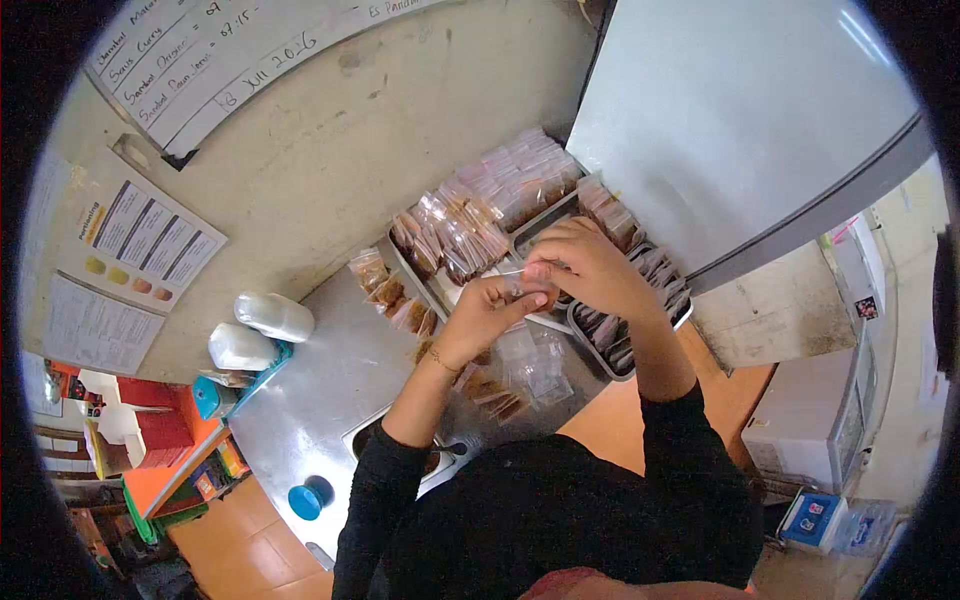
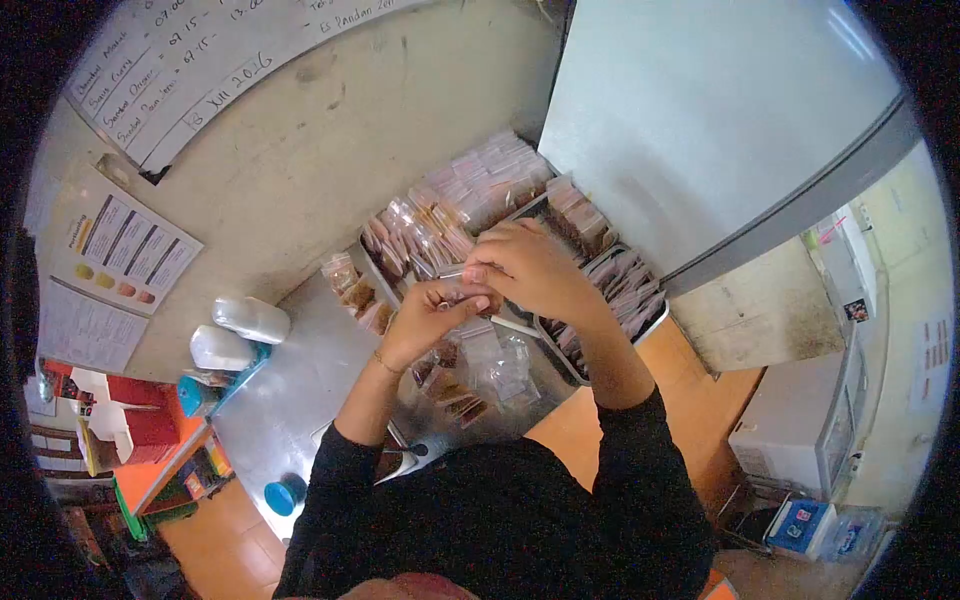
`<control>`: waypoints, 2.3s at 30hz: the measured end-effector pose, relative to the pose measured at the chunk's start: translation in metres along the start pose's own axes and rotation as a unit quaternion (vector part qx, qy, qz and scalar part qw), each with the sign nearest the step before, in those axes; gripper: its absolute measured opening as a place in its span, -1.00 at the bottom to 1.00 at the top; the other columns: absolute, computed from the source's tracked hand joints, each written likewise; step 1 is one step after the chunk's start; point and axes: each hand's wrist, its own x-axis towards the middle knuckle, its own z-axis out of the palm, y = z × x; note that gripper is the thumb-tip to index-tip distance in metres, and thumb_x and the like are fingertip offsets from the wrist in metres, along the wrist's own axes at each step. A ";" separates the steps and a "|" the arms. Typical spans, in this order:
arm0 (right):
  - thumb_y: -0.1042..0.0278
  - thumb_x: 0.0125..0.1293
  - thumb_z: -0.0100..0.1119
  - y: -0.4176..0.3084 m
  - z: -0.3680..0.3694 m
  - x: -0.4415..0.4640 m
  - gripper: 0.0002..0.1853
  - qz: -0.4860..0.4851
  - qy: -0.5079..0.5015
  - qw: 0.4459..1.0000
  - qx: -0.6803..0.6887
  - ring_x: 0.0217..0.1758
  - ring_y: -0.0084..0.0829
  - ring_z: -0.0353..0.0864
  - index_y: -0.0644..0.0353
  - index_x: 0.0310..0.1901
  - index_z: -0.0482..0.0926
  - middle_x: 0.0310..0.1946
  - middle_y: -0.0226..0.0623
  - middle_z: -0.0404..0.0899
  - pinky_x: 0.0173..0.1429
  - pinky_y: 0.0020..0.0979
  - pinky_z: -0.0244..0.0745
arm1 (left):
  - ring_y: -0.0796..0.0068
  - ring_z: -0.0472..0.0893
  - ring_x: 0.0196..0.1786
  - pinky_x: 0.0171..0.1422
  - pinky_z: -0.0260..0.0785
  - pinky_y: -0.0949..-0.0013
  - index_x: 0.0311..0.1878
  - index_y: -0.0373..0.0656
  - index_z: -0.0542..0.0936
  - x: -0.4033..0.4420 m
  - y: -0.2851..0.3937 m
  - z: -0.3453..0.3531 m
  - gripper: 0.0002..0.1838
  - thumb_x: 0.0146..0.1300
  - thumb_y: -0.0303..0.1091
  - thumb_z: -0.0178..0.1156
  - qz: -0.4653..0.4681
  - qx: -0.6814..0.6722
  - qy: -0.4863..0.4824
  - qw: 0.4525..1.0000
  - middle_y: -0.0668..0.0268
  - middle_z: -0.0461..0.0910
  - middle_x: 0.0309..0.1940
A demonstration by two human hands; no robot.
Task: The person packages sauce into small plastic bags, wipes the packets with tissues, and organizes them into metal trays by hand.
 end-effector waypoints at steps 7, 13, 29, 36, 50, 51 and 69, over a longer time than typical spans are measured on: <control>0.25 0.25 0.21 -0.025 0.002 0.001 -0.84 -0.001 0.087 0.996 -0.014 -0.13 -0.30 0.48 0.14 -0.36 0.63 -0.37 -0.40 0.57 0.16 -0.25 0.22 | 0.72 0.59 -0.28 -0.14 0.45 0.57 -0.13 -0.31 0.71 -0.029 -0.004 0.007 -0.78 0.30 -0.34 0.31 -0.003 -0.063 0.090 0.994 0.34 0.73 -0.30; 0.24 0.24 0.23 -0.062 0.004 -0.005 -0.83 -0.040 0.063 0.997 -0.007 -0.12 -0.30 0.49 0.15 -0.32 0.66 -0.36 -0.37 0.57 0.14 -0.26 0.24 | 0.71 0.56 -0.31 -0.17 0.44 0.55 -0.11 -0.25 0.71 -0.083 0.015 0.013 -0.80 0.29 -0.34 0.32 -0.101 -0.031 0.128 0.986 0.42 0.70 -0.34; 0.19 0.19 0.26 0.089 0.128 0.011 -0.86 0.036 -0.028 0.986 -0.162 -0.09 -0.10 0.59 -0.01 -0.29 0.72 -0.27 -0.20 0.63 -0.01 -0.05 0.42 | 0.38 0.56 0.15 0.28 0.39 0.34 0.25 -0.25 0.45 -0.327 -0.038 0.103 -0.62 0.38 -0.50 0.14 -0.015 0.090 0.552 0.829 0.17 0.58 0.07; 0.24 0.29 0.15 0.138 0.154 0.013 -0.80 -0.074 -0.039 0.978 -0.192 0.03 -0.11 0.51 0.10 -0.24 0.73 -0.16 -0.21 0.63 0.17 -0.04 0.32 | 0.37 0.55 0.13 0.25 0.39 0.34 0.24 -0.27 0.42 -0.360 -0.081 0.198 -0.64 0.40 -0.50 0.06 0.022 0.028 0.845 0.534 0.15 0.55 0.08; -0.13 0.11 0.34 0.223 0.114 -0.019 -0.60 -0.064 -0.223 0.960 -0.157 0.01 -0.13 0.54 0.03 -0.22 0.73 -0.18 -0.19 0.64 0.16 -0.07 0.40 | 0.34 0.52 0.14 0.29 0.33 0.30 0.24 -0.25 0.38 -0.210 -0.117 0.293 -0.64 0.43 -0.41 0.08 0.032 -0.003 0.858 0.512 0.16 0.51 0.09; -0.13 0.11 0.34 0.225 0.111 -0.025 -0.60 -0.057 -0.223 0.961 -0.154 0.01 -0.13 0.54 0.03 -0.22 0.73 -0.18 -0.19 0.64 0.16 -0.07 0.40 | 0.34 0.52 0.14 0.29 0.33 0.30 0.24 -0.26 0.38 -0.205 -0.116 0.291 -0.64 0.43 -0.42 0.08 0.027 0.002 0.851 0.525 0.17 0.51 0.09; 0.27 0.26 0.19 0.242 0.087 -0.065 -0.83 -0.038 -0.124 0.987 -0.093 -0.09 -0.15 0.61 0.06 -0.22 0.73 -0.26 -0.22 0.67 0.08 -0.09 0.45 | 0.43 0.53 0.11 0.29 0.33 0.37 0.21 -0.29 0.41 -0.111 -0.135 0.254 -0.69 0.43 -0.54 0.02 0.045 -0.060 0.651 0.755 0.21 0.54 0.08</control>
